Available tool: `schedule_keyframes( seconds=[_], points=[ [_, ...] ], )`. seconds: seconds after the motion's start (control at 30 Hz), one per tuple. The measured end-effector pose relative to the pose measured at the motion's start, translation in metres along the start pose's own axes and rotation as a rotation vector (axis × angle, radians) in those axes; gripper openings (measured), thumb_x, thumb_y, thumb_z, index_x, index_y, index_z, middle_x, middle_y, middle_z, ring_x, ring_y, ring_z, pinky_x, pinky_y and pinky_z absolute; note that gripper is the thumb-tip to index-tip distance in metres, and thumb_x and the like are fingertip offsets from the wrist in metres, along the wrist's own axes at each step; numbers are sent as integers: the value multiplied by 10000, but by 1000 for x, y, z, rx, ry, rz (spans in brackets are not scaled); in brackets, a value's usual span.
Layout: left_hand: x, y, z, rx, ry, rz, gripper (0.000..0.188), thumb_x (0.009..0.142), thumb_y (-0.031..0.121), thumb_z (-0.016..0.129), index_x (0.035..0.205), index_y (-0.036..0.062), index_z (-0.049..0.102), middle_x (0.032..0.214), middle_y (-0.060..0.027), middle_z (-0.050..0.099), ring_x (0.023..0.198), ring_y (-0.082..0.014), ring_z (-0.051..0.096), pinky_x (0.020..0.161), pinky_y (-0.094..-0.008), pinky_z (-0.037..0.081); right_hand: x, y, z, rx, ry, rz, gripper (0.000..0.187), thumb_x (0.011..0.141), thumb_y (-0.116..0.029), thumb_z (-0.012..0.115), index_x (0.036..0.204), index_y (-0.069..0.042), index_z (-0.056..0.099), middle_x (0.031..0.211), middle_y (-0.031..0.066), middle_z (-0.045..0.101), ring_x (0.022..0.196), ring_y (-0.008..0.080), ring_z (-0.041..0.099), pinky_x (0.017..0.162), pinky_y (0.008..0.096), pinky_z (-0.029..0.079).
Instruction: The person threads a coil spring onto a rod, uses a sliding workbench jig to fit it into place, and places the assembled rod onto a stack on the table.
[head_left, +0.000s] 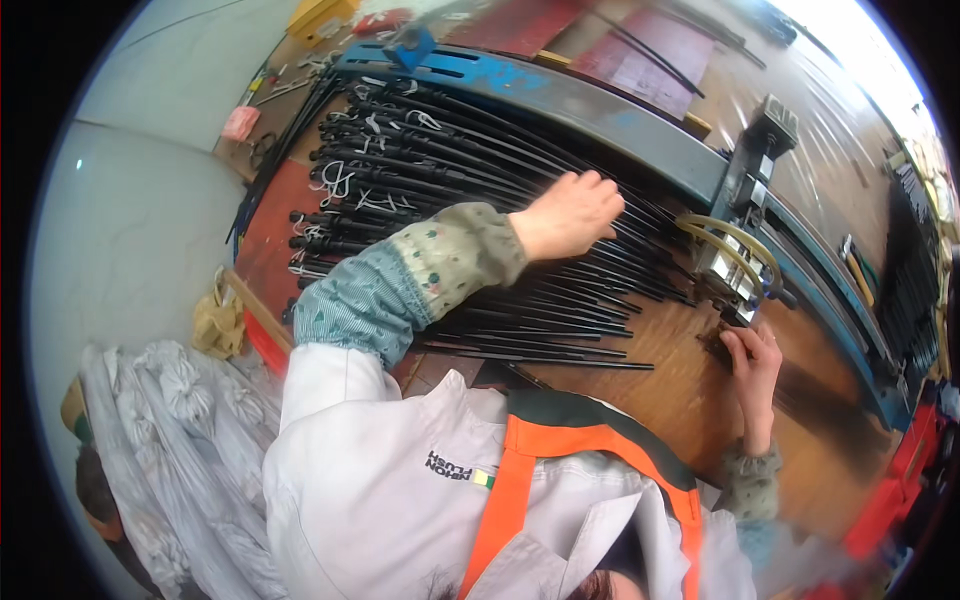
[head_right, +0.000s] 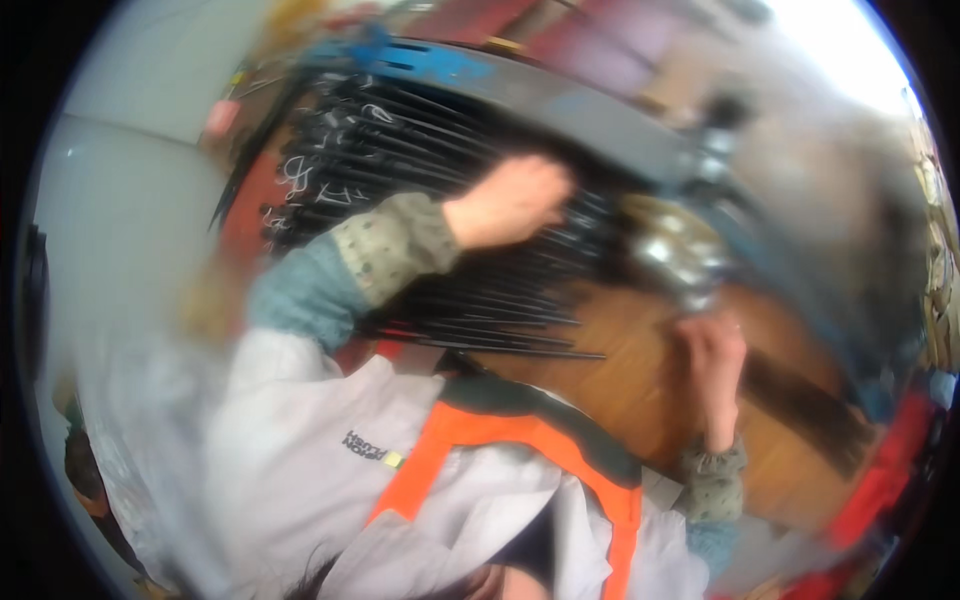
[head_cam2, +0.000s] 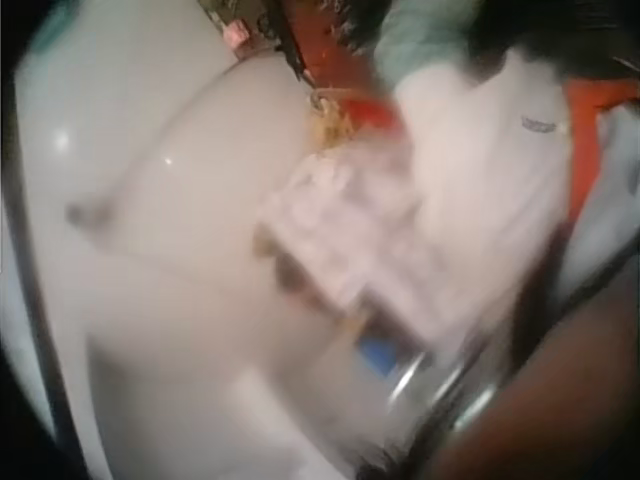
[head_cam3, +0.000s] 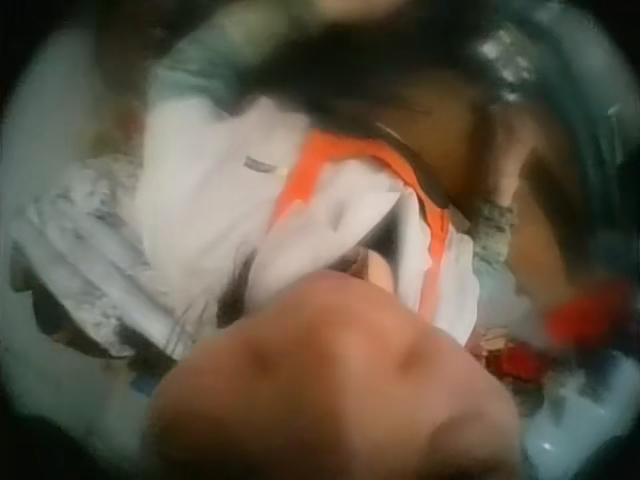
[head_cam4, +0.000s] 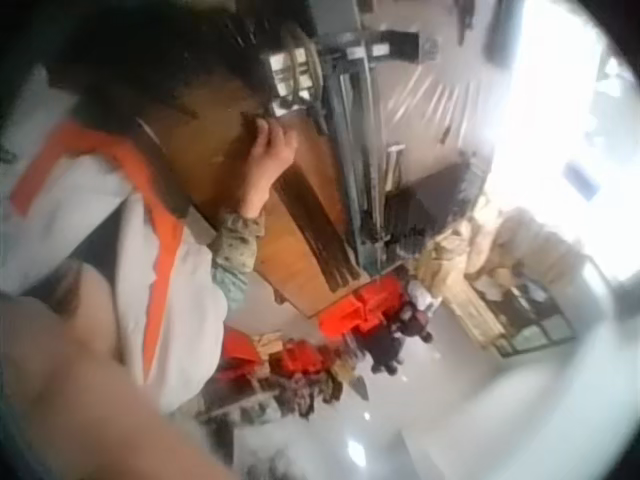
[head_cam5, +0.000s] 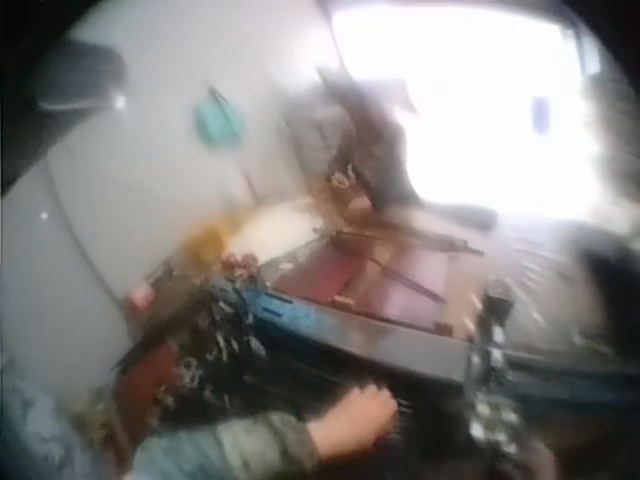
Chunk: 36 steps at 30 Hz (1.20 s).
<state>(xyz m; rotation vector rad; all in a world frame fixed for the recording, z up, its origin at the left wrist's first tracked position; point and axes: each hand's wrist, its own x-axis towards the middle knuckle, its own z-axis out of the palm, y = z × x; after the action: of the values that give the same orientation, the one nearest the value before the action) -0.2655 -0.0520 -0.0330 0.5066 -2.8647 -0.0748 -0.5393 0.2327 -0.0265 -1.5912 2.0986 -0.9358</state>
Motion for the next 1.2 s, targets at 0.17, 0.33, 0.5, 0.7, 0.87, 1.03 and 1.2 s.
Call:
schedule_keyframes(
  seconds=[0.17, 0.33, 0.5, 0.7, 0.87, 1.03, 1.2],
  points=[
    [-11, -13, -11, -136, 50, 346, 216, 861, 106, 655, 1076, 102, 644, 928, -87, 573, 912, -271, 598, 730, -388, 509, -12, 11, -2, -101, 75, -82, 127, 898, -71, 753, 978, 20, 715, 827, 120, 617, 796, 245, 594, 720, 332, 463],
    [-20, 26, -46, -250, -77, 384, 364, 828, 93, 655, 1188, 143, 660, 910, -77, 580, 863, -273, 621, 641, -397, 556, -18, -17, -14, -55, 42, 80, 114, 919, -95, 730, 955, 12, 717, 808, 129, 659, 734, 254, 637, 681, 342, 490],
    [-14, 69, -53, -204, -75, 311, 376, 825, 88, 672, 1199, 128, 661, 875, -60, 554, 826, -245, 616, 579, -364, 550, -26, -16, 2, 148, 55, -57, 125, 896, -109, 743, 939, 8, 727, 844, 126, 693, 772, 253, 652, 694, 346, 503],
    [11, 103, -67, -265, -89, 426, 362, 897, 146, 701, 1257, 141, 662, 842, -61, 543, 791, -251, 620, 563, -393, 531, -58, -4, -13, -70, 312, -303, 200, 846, -76, 773, 1040, -34, 744, 765, 56, 663, 723, 273, 607, 644, 366, 501],
    [29, 127, -98, -90, -330, 439, 383, 950, 176, 691, 1331, 174, 654, 839, -87, 560, 755, -258, 637, 571, -424, 513, -61, -2, -8, -222, 330, -460, 457, 798, -51, 786, 1245, -58, 693, 915, 86, 699, 876, 295, 665, 746, 372, 577],
    [80, 158, -134, -237, -43, 580, 357, 877, 28, 684, 1230, 75, 664, 849, -122, 584, 772, -319, 632, 617, -435, 502, -66, 46, -68, -239, 694, -375, 474, 841, -71, 771, 1304, -67, 670, 975, 113, 743, 921, 298, 702, 762, 374, 587],
    [148, 182, -138, -85, -18, 582, 317, 881, 19, 656, 1196, 51, 642, 858, -121, 568, 800, -329, 630, 654, -442, 512, -72, 71, -123, -288, 790, -42, 458, 881, -199, 810, 1312, -107, 686, 830, 128, 735, 688, 190, 706, 637, 324, 561]
  ],
)
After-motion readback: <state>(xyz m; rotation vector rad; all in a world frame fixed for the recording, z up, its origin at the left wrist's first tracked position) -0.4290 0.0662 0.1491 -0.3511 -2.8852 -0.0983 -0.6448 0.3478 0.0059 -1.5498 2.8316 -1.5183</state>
